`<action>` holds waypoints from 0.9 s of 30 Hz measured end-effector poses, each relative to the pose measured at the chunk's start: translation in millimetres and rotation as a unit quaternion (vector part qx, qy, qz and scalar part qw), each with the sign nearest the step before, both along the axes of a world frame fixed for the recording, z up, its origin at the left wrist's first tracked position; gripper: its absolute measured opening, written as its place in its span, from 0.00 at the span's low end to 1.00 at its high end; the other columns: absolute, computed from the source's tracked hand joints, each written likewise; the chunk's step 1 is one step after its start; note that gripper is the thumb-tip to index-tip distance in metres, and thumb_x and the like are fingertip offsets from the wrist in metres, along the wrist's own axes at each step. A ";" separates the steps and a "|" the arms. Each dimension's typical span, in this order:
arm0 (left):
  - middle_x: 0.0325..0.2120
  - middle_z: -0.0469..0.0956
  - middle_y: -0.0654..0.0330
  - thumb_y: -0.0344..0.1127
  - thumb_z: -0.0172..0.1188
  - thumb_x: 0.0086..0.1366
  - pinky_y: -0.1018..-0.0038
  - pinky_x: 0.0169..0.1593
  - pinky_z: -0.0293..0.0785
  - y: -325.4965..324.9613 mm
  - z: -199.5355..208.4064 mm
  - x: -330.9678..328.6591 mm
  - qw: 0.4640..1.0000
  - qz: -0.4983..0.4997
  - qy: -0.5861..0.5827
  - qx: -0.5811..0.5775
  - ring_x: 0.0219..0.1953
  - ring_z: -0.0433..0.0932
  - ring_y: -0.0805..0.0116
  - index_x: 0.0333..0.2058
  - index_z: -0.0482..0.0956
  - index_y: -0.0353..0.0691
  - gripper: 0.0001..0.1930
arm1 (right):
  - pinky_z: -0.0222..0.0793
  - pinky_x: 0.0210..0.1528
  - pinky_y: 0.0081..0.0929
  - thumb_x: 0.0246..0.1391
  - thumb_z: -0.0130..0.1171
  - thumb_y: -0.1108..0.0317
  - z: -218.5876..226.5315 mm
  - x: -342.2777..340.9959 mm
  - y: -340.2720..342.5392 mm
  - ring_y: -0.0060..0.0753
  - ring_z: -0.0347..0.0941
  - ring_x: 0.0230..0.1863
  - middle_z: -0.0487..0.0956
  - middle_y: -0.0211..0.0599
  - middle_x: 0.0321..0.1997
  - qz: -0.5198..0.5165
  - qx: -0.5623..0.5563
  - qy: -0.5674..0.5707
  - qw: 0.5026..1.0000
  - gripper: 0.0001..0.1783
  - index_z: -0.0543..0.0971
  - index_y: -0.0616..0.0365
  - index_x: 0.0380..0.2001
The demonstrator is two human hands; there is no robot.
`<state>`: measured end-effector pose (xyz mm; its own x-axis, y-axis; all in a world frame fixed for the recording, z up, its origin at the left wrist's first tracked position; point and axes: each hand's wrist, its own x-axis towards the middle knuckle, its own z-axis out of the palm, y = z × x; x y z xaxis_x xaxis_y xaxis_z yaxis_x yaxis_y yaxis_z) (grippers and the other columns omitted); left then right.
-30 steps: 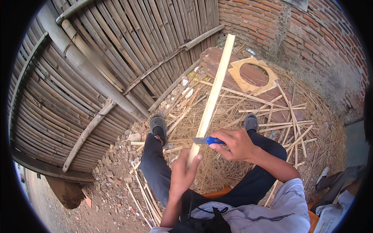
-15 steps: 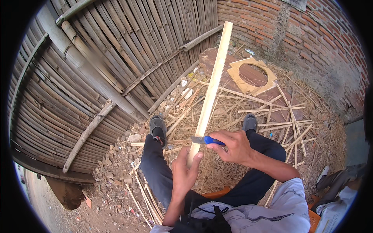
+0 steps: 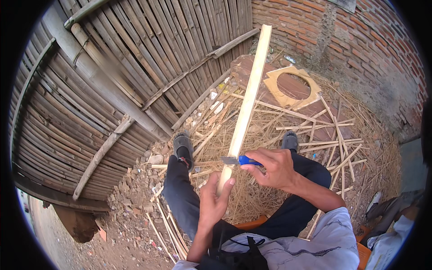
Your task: The person sits on the ground and uses a blue utility knife to shave thin strips of bamboo. They hold the bamboo strip in their left hand and scrape along its length with the knife in their right hand, producing fine shavings that fall to the ground.
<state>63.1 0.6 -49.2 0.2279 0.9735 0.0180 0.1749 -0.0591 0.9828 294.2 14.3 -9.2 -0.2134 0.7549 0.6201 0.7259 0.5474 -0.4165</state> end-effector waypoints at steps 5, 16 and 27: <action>0.21 0.74 0.68 0.37 0.66 0.77 0.75 0.28 0.64 0.1 -0.7 -2.2 1.000 -0.005 -0.005 0.003 0.24 0.67 0.82 0.45 0.81 0.37 0.09 | 0.79 0.27 0.33 0.60 0.75 0.55 -0.9 1.2 0.3 0.38 0.86 0.27 0.89 0.34 0.34 -0.006 0.001 -0.027 1.000 0.15 0.88 0.51 0.45; 0.20 0.72 0.68 0.40 0.66 0.78 0.75 0.29 0.64 -23.8 -26.9 -31.7 0.998 -0.036 0.049 -0.032 0.24 0.67 0.82 0.43 0.82 0.37 0.11 | 0.71 0.31 0.33 0.72 0.64 0.53 19.4 99.5 54.1 0.36 0.78 0.23 0.82 0.42 0.23 -0.266 -0.065 0.122 0.954 0.18 0.86 0.60 0.45; 0.26 0.72 0.69 0.41 0.58 0.83 0.76 0.33 0.66 -5.3 -15.8 -22.3 0.994 -0.044 -0.036 -0.092 0.29 0.68 0.80 0.48 0.80 0.35 0.13 | 0.78 0.29 0.36 0.70 0.66 0.52 -14.5 20.2 23.1 0.41 0.85 0.27 0.87 0.39 0.33 0.020 -0.028 0.057 0.998 0.18 0.85 0.56 0.47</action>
<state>40.8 -4.7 -64.9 0.3170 0.9382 -0.1390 0.1063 0.1105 0.9882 314.4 37.4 -23.7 -0.1742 0.7814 0.5992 0.6506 0.5481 -0.5256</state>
